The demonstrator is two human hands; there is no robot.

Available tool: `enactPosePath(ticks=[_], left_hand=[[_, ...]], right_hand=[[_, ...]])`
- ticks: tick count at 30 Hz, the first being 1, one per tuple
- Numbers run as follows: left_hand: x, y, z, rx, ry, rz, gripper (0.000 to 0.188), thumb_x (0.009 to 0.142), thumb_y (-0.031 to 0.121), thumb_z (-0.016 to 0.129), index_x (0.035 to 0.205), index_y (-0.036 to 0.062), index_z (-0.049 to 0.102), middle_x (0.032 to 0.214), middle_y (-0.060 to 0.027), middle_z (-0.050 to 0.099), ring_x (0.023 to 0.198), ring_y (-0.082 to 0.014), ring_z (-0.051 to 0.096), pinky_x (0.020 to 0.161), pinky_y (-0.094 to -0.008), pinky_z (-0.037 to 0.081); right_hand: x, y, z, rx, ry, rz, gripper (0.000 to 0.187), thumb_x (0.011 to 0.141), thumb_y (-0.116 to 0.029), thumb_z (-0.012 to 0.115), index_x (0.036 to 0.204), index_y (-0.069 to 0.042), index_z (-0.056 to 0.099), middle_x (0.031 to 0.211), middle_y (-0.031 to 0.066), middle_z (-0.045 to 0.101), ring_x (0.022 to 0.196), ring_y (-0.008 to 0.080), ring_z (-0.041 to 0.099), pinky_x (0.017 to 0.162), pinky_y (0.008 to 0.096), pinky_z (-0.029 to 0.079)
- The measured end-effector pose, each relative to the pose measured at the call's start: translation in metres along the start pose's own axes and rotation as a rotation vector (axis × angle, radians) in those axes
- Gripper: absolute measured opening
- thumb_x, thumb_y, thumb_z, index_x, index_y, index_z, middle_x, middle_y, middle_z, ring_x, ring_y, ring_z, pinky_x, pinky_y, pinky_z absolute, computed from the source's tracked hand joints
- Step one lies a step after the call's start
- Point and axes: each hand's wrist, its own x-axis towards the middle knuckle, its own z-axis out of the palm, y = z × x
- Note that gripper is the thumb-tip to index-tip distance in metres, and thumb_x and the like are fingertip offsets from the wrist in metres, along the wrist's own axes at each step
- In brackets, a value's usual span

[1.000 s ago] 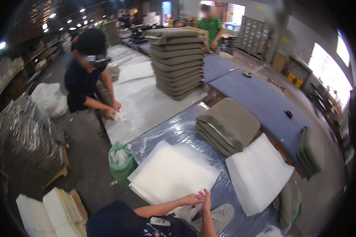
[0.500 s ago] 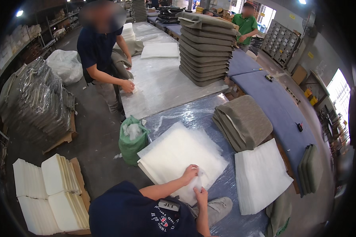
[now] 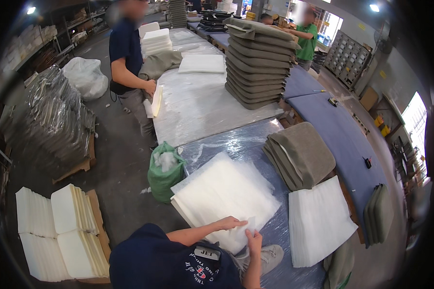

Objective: The person picks up white foam pads and wraps each one in bubble wrap on a long table. They fold the bubble wrap around the pad, smooth the edges, and place the wrapped item aside. Other workers are visible nearby performing similar wrapping tasks.

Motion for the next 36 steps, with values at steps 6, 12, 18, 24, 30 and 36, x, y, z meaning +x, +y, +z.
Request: enactPosePath(ticks=[6,12,18,24,30,36], left_hand=[[0.049,-0.058,-0.025,-0.081,0.127,0.387,0.04,0.084,0.044,0.073,0.101,0.0079,0.076,0.085,-0.0104,0.073,0.078,-0.02,0.067,0.074,-0.0358,0.052],[0.077,-0.102,-0.193,0.522,0.622,0.409,0.031,0.097,0.028,0.052,0.103,0.0041,0.071,0.104,-0.018,0.07,0.096,-0.034,0.066,0.088,-0.0449,0.049],[0.078,-0.134,-0.348,0.687,0.881,0.076,0.075,0.079,0.054,0.072,0.122,-0.0067,0.062,0.117,-0.028,0.065,0.114,-0.0419,0.059,0.099,-0.0472,0.045],[0.096,-0.143,-0.302,0.566,0.368,-0.419,0.104,0.086,0.08,0.037,0.139,-0.009,0.045,0.143,-0.0336,0.042,0.139,-0.0435,0.036,0.117,-0.0444,0.024],[0.085,-0.1,-0.253,0.24,0.531,-0.407,0.109,0.082,0.081,0.044,0.132,-0.0152,0.05,0.138,-0.0343,0.048,0.137,-0.0416,0.04,0.114,-0.0412,0.03],[0.065,-0.085,-0.242,0.255,0.599,-0.46,0.107,0.075,0.082,0.054,0.125,-0.0134,0.057,0.127,-0.0328,0.058,0.124,-0.0418,0.054,0.105,-0.044,0.042]], right_hand=[[-0.004,0.01,-0.028,-0.236,0.13,-0.075,0.029,0.088,-0.021,0.071,0.102,0.004,0.069,0.089,0.0085,0.071,0.082,0.0155,0.062,0.074,0.0323,0.05],[-0.024,-0.033,-0.115,-0.078,0.422,-0.072,0.027,0.093,-0.018,0.062,0.109,0.004,0.066,0.099,0.0099,0.071,0.087,0.0159,0.065,0.08,0.0316,0.051],[-0.05,-0.054,-0.16,-0.025,0.63,0.073,0.034,0.093,-0.023,0.066,0.117,0.001,0.067,0.105,0.0038,0.07,0.093,0.0114,0.062,0.085,0.0284,0.048],[-0.058,-0.036,-0.189,-0.317,0.527,-0.029,0.035,0.09,-0.021,0.066,0.117,0.002,0.066,0.109,0.0119,0.071,0.098,0.0201,0.066,0.087,0.0331,0.051],[-0.1,-0.004,-0.179,-0.151,0.604,0.307,0.03,0.087,-0.018,0.071,0.111,0.001,0.068,0.095,0.0047,0.07,0.078,0.0115,0.061,0.068,0.0299,0.05],[-0.096,0.023,-0.194,-0.122,0.575,0.307,0.032,0.085,-0.019,0.071,0.111,0.001,0.068,0.094,0.0055,0.07,0.08,0.0137,0.063,0.068,0.0306,0.05]])
